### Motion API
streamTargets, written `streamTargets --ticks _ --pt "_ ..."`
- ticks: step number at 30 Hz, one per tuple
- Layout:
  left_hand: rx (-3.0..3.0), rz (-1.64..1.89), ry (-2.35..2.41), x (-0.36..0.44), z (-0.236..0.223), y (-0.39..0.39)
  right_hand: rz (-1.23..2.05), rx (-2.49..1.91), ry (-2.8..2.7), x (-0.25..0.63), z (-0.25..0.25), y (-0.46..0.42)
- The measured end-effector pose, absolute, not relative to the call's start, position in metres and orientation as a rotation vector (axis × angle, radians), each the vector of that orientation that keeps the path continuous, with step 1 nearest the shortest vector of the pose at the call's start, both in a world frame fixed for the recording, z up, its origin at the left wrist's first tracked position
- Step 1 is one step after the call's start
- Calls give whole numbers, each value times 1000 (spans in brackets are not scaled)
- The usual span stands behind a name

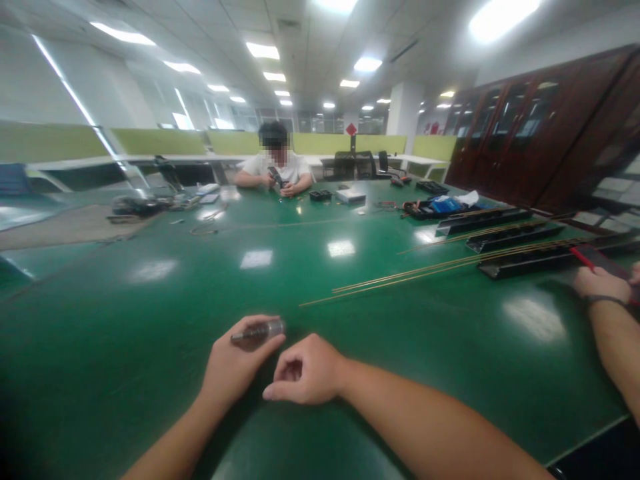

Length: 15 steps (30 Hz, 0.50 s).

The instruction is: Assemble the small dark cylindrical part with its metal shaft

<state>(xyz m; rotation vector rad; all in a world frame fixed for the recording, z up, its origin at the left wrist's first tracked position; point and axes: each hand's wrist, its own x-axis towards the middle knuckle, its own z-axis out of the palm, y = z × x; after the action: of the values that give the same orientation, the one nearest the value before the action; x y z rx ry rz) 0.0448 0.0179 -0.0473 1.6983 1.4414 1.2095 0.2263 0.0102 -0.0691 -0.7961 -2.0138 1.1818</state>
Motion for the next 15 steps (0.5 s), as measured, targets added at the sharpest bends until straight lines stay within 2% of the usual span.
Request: streamTargets --ticks 9,15 --pt "1758 1229 1316 48 -51 17 1270 -921 -1792 226 -72 17" --pt "1789 1242 1296 47 -50 15 1148 -898 -1950 226 -71 19"
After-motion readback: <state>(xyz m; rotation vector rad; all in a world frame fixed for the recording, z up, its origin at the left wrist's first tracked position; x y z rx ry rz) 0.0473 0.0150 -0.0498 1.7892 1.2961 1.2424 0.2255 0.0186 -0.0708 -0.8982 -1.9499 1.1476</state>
